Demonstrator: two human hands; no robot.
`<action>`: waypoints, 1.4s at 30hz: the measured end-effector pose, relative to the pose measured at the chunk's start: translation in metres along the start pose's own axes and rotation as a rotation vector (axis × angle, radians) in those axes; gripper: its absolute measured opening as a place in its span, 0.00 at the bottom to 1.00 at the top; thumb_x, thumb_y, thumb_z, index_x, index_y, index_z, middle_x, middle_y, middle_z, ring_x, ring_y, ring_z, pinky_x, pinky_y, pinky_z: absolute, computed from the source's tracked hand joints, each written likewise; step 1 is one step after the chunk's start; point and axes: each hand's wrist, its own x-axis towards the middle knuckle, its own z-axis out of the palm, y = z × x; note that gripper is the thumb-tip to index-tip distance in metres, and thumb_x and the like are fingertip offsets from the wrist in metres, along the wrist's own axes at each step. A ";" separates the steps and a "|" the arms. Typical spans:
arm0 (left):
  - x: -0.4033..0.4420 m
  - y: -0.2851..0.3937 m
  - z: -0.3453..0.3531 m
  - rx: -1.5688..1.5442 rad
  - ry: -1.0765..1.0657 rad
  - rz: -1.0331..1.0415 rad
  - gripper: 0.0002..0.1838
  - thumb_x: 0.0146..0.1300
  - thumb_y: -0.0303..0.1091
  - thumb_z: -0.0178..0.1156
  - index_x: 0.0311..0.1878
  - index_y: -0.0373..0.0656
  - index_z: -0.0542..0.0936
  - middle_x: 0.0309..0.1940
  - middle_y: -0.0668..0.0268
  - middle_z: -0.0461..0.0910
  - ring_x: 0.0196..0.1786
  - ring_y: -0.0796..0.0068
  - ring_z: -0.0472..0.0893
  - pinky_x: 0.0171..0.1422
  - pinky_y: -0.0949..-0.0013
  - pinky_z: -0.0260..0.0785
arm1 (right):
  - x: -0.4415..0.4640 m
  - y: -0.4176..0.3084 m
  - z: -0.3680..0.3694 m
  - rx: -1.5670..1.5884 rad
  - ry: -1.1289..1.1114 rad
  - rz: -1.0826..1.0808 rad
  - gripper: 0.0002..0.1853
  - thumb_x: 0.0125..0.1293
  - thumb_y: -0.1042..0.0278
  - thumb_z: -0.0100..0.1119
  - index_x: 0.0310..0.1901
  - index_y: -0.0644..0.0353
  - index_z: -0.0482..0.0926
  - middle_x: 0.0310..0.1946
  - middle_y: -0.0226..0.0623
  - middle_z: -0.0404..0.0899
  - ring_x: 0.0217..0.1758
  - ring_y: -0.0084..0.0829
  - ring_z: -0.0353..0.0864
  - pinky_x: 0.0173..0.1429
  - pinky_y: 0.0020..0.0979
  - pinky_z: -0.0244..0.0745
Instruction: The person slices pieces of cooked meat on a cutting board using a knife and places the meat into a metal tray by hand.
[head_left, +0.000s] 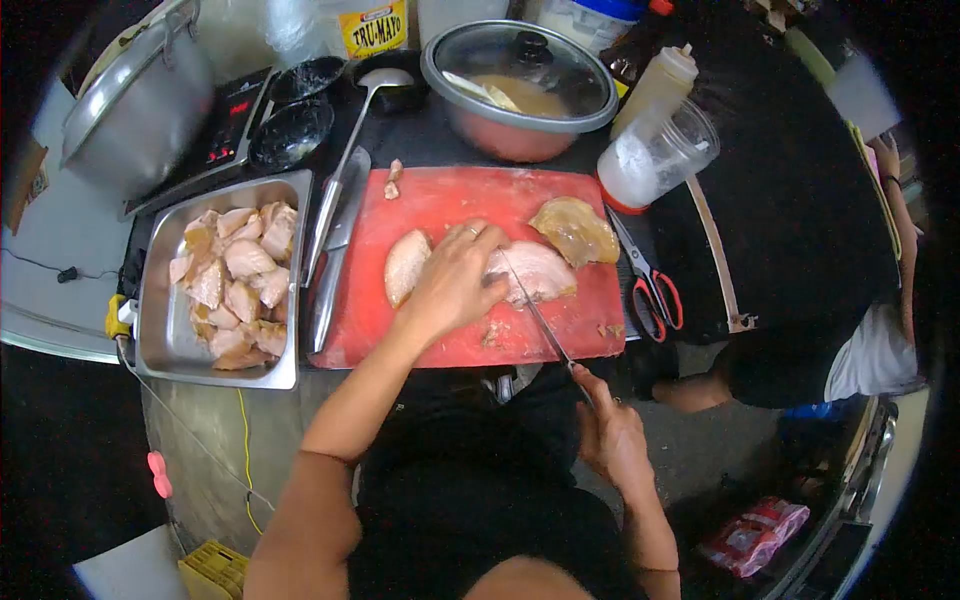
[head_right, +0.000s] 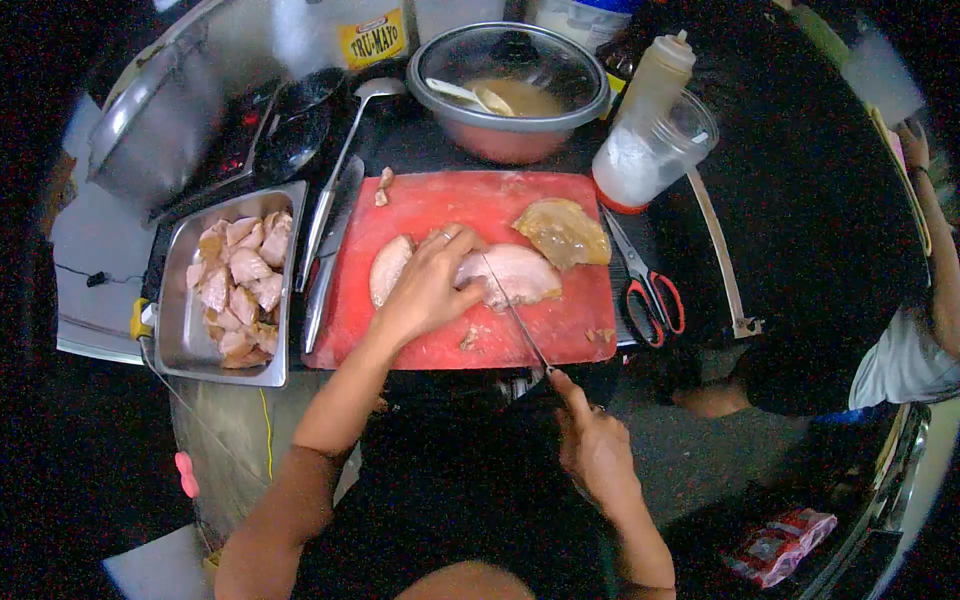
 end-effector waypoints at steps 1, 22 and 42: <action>0.001 0.001 0.001 0.002 -0.020 0.016 0.22 0.50 0.37 0.70 0.48 0.39 0.77 0.46 0.52 0.77 0.55 0.48 0.76 0.62 0.52 0.67 | -0.003 0.005 -0.002 0.032 0.006 -0.009 0.27 0.64 0.77 0.57 0.65 0.50 0.67 0.44 0.56 0.82 0.44 0.58 0.82 0.46 0.50 0.76; -0.020 0.021 0.020 0.254 -0.069 0.212 0.21 0.53 0.38 0.69 0.52 0.51 0.83 0.59 0.61 0.74 0.67 0.59 0.70 0.75 0.43 0.50 | 0.023 0.028 0.011 0.007 0.257 -0.158 0.27 0.67 0.71 0.56 0.68 0.45 0.65 0.29 0.55 0.81 0.32 0.57 0.81 0.36 0.54 0.75; -0.018 0.021 0.019 0.204 -0.095 0.173 0.20 0.57 0.39 0.66 0.54 0.53 0.83 0.59 0.61 0.74 0.67 0.59 0.69 0.75 0.42 0.49 | 0.053 0.022 0.014 -0.094 0.187 -0.181 0.26 0.68 0.70 0.55 0.67 0.48 0.65 0.27 0.54 0.80 0.29 0.55 0.81 0.33 0.52 0.76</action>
